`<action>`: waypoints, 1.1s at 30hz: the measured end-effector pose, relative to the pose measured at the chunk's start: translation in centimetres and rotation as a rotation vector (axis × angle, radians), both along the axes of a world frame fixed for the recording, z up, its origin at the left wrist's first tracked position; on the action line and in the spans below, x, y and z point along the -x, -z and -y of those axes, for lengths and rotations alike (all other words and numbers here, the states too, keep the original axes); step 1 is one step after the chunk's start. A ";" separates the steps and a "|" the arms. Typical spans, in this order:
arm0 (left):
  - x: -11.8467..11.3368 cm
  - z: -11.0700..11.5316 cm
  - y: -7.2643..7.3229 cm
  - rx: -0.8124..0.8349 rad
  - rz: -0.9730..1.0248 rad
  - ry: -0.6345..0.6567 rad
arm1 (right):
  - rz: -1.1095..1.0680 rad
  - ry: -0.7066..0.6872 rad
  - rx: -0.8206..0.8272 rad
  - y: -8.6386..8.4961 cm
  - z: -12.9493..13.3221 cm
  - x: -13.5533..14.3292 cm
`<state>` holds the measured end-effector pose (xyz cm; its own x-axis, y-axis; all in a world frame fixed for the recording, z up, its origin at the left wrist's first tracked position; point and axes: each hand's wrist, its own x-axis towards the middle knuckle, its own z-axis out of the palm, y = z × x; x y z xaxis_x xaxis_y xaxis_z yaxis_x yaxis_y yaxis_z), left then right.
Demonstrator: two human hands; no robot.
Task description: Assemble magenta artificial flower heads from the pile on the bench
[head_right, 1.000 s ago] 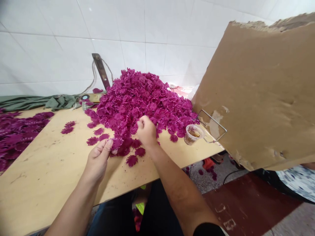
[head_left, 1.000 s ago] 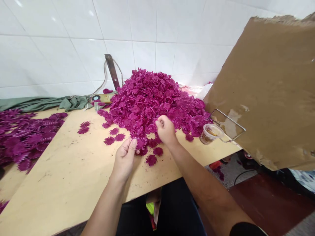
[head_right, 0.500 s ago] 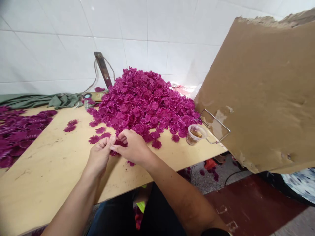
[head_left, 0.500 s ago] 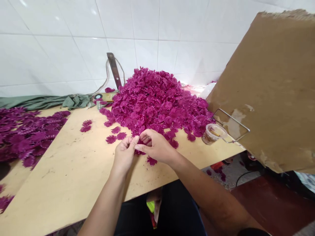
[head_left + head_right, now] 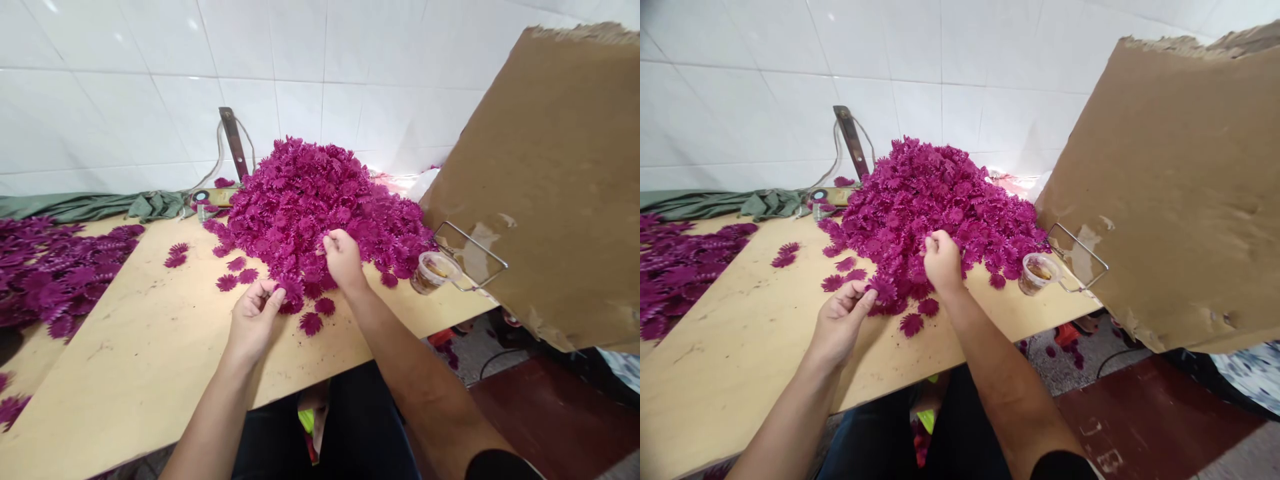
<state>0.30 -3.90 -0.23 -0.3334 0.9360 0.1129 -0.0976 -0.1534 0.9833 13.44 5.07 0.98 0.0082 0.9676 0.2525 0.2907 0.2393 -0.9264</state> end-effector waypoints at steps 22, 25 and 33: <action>0.0 -0.2 -0.1 0.005 0.267 0.064 | -0.493 -0.448 0.368 -0.2 2.3 1.1; 0.8 0.0 -0.5 0.016 0.270 -0.013 | -0.549 -0.211 0.365 -0.6 1.1 -0.4; 0.8 -0.3 -0.7 0.054 0.177 0.058 | -0.056 -0.047 0.053 -0.4 1.2 -0.2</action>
